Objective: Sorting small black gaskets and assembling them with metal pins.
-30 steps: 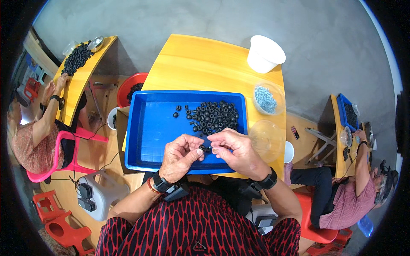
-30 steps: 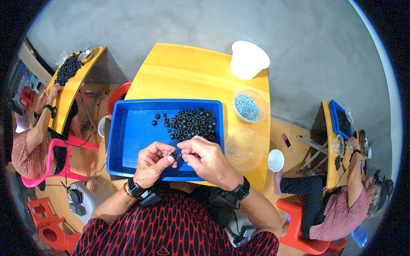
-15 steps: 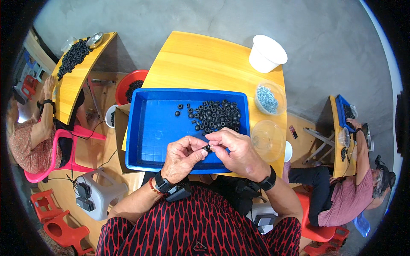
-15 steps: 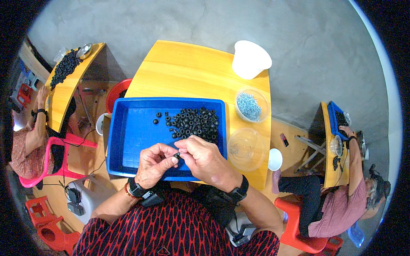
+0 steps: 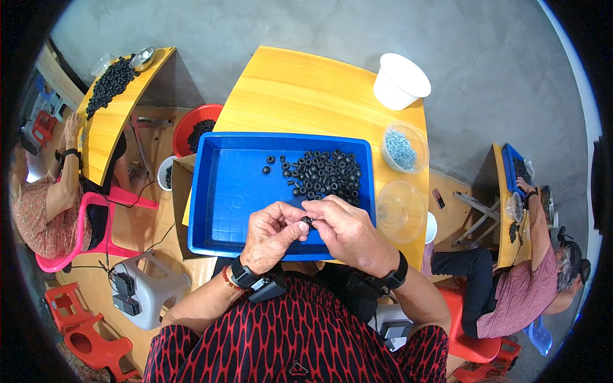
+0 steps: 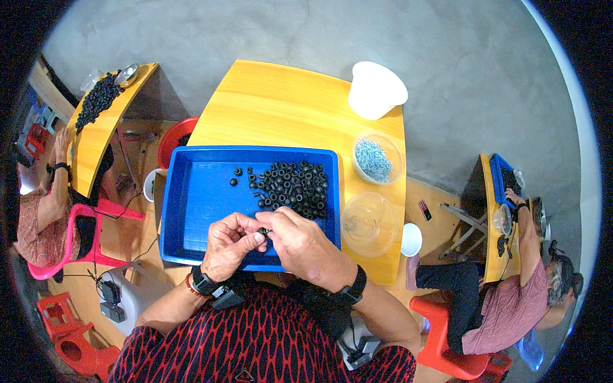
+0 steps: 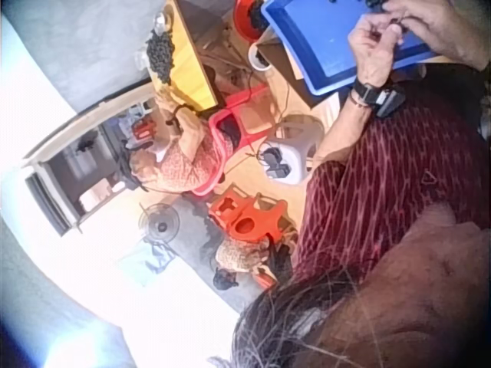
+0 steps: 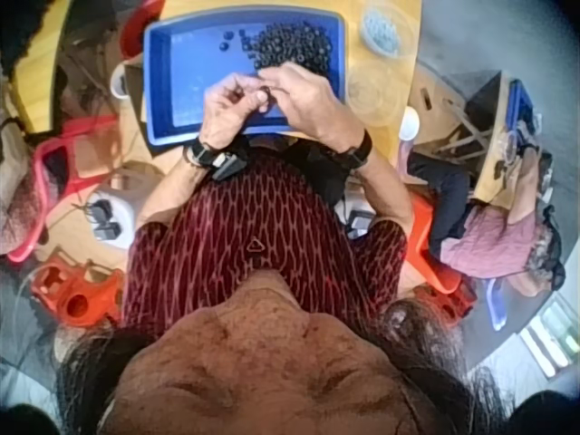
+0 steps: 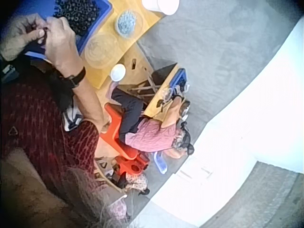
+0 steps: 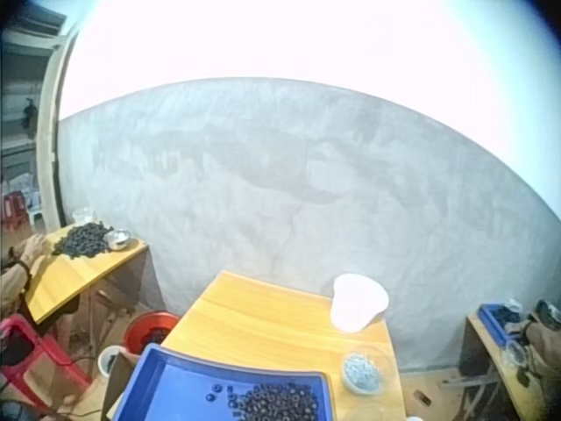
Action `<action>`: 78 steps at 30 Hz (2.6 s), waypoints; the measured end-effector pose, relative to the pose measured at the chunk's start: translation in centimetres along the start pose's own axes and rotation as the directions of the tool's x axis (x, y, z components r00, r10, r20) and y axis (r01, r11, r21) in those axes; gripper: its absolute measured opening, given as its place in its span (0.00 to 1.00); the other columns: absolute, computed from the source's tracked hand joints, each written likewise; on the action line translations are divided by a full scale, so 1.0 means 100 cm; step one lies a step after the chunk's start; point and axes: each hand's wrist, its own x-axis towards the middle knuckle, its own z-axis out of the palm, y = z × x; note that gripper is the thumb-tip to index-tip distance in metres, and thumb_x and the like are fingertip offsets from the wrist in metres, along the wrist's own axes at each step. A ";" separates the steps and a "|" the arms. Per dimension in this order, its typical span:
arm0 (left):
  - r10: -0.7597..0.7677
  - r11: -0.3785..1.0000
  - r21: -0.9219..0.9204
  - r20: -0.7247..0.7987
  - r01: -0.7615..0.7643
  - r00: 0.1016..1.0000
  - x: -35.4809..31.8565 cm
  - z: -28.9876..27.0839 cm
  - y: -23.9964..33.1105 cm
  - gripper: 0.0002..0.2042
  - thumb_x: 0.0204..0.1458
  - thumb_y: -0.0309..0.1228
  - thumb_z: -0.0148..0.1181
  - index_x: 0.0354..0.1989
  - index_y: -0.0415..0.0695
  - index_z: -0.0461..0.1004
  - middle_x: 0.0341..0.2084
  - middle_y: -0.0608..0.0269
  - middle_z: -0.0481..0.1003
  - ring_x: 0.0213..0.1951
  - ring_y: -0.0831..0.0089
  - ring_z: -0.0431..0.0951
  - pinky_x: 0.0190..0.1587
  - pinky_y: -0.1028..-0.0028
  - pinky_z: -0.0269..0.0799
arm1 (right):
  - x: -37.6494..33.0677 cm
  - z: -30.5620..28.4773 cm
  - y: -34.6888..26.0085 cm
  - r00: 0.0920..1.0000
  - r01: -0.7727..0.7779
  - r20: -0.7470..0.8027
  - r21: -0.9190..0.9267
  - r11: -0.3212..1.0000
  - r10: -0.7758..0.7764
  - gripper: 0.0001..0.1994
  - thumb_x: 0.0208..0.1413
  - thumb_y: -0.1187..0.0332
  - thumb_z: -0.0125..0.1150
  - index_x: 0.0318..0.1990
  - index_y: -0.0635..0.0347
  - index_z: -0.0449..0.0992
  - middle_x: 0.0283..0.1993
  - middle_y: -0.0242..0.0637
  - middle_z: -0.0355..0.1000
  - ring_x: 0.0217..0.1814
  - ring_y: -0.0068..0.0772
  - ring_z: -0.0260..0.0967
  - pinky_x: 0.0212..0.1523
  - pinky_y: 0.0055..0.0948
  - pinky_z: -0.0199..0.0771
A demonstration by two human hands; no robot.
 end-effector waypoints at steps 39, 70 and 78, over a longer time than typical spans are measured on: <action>-0.044 0.994 0.098 0.009 0.042 0.999 0.000 -0.001 0.001 0.05 0.56 0.22 0.62 0.39 0.35 0.76 0.30 0.62 0.79 0.30 0.79 0.77 0.35 0.78 0.74 | 0.014 -0.013 0.015 0.976 -0.128 0.192 0.131 0.983 0.102 0.05 0.53 0.77 0.60 0.38 0.65 0.75 0.35 0.47 0.74 0.37 0.47 0.76 0.37 0.37 0.76; 0.044 0.999 -0.025 -0.089 -0.046 0.995 0.001 -0.002 -0.001 0.07 0.58 0.24 0.61 0.41 0.36 0.73 0.32 0.57 0.79 0.30 0.75 0.78 0.35 0.74 0.78 | -0.010 -0.001 0.030 0.936 -0.338 0.056 0.421 0.841 0.348 0.08 0.59 0.79 0.58 0.44 0.68 0.78 0.38 0.37 0.73 0.34 0.24 0.75 0.35 0.20 0.77; 0.242 0.970 0.066 -0.341 -0.234 0.908 -0.004 -0.031 0.018 0.07 0.58 0.27 0.61 0.41 0.39 0.72 0.33 0.60 0.78 0.30 0.75 0.78 0.34 0.73 0.79 | 0.005 0.004 0.051 0.966 -0.148 0.154 -0.324 0.934 0.206 0.08 0.54 0.77 0.59 0.41 0.65 0.78 0.38 0.45 0.73 0.36 0.47 0.75 0.38 0.39 0.76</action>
